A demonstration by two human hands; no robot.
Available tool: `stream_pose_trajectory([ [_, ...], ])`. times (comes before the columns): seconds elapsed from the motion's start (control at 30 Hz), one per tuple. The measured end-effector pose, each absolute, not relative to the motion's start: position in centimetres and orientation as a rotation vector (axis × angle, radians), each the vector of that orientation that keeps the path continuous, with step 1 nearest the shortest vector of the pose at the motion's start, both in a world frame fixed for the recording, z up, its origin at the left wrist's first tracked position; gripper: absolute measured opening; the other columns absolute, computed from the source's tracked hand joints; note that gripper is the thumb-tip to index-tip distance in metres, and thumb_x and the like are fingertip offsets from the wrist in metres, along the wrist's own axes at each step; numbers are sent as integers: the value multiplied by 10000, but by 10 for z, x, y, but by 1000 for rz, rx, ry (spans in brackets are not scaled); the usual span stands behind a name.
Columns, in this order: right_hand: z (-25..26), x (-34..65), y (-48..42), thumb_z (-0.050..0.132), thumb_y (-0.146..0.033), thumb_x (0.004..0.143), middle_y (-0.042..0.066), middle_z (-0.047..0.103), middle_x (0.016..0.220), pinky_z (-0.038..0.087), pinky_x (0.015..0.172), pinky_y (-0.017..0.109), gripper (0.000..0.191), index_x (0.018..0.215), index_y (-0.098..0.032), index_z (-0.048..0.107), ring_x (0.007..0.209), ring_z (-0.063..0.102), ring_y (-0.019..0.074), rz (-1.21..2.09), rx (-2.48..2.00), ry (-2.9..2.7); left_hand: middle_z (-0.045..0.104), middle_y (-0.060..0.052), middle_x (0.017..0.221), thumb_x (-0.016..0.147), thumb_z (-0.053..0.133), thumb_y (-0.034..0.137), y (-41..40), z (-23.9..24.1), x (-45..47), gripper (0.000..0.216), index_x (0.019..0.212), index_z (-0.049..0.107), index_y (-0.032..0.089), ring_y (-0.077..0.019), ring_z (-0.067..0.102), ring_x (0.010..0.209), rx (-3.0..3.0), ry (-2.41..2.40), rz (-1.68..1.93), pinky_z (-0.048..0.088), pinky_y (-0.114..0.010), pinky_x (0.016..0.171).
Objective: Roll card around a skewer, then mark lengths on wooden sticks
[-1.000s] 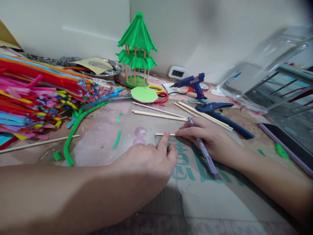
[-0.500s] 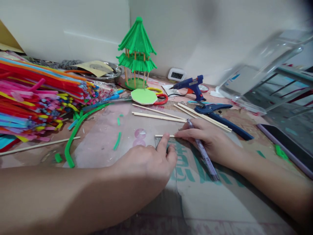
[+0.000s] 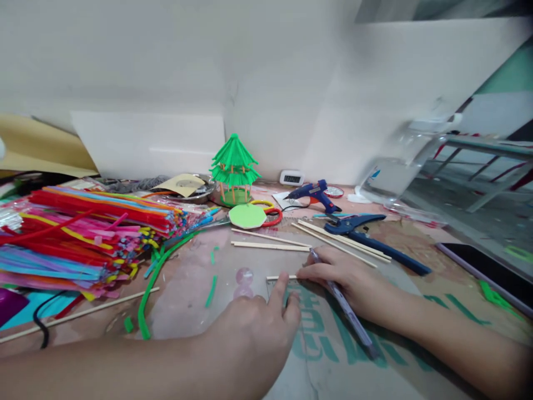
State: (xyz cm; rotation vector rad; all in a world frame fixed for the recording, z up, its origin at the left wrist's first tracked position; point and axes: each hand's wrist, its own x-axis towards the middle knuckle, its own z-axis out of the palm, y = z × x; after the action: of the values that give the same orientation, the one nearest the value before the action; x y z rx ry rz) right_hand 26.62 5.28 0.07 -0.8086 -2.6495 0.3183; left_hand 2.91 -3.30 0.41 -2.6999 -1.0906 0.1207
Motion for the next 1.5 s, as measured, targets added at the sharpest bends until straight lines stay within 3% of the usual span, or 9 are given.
stream_pose_trajectory([
  [0.17, -2, 267, 54, 525, -234, 1019, 55, 606, 908, 444, 723, 286, 247, 1125, -251, 748, 840, 581, 182, 298, -826, -2644, 405, -326, 1537, 899, 532, 146, -31, 6, 30, 592, 1481, 452, 69, -210, 752, 669, -2700, -1093, 169, 604, -337, 560],
  [0.3, -3, 268, 54, 542, -230, 1005, 50, 616, 910, 441, 716, 280, 237, 1106, -257, 755, 832, 584, 181, 273, -813, -2621, 430, -317, 1526, 918, 503, 131, -30, 11, 31, 565, 1477, 454, 73, -210, 761, 695, -2711, -1084, 226, 642, -424, 732],
  [0.5, -3, 266, 53, 516, -259, 1027, 44, 616, 895, 447, 720, 282, 262, 1112, -261, 764, 838, 588, 184, 227, -827, -2621, 396, -330, 1536, 913, 495, 110, -29, 15, 32, 581, 1490, 441, 66, -234, 772, 733, -2736, -1107, 291, 620, -340, 572],
  [0.63, -4, 266, 54, 520, -297, 1033, 50, 617, 913, 448, 728, 290, 272, 1161, -292, 761, 854, 594, 187, 234, -850, -2644, 402, -339, 1527, 899, 521, 122, -29, 13, 32, 612, 1501, 431, 59, -251, 774, 741, -2736, -1101, 271, 639, -395, 630],
  [0.77, -2, 266, 53, 517, -290, 1035, 50, 612, 904, 442, 725, 285, 271, 1147, -275, 764, 850, 591, 183, 263, -823, -2642, 401, -327, 1535, 884, 527, 102, -29, 12, 31, 638, 1511, 415, 61, -225, 772, 730, -2718, -1089, 302, 618, -331, 583],
  [1.1, -3, 267, 55, 492, -317, 1047, 66, 617, 943, 424, 763, 301, 294, 1173, -275, 754, 889, 572, 199, 287, -842, -2653, 373, -301, 1558, 901, 497, 74, -30, 14, 33, 628, 1522, 404, 97, -217, 778, 753, -2694, -1109, 367, 646, -352, 671],
  [1.27, -3, 267, 53, 499, -279, 1041, 71, 618, 946, 422, 766, 305, 288, 1170, -263, 756, 889, 570, 202, 275, -844, -2657, 436, -280, 1535, 877, 442, 22, -31, 7, 32, 635, 1506, 439, 111, -240, 771, 716, -2653, -1098, 293, 647, -494, 771],
  [1.5, -1, 266, 54, 518, -269, 1031, 85, 609, 909, 421, 733, 303, 282, 1151, -220, 768, 846, 571, 199, 266, -800, -2668, 485, -260, 1514, 879, 438, 13, -34, 5, 29, 598, 1464, 497, 119, -203, 736, 601, -2645, -1121, 147, 604, -345, 498],
])
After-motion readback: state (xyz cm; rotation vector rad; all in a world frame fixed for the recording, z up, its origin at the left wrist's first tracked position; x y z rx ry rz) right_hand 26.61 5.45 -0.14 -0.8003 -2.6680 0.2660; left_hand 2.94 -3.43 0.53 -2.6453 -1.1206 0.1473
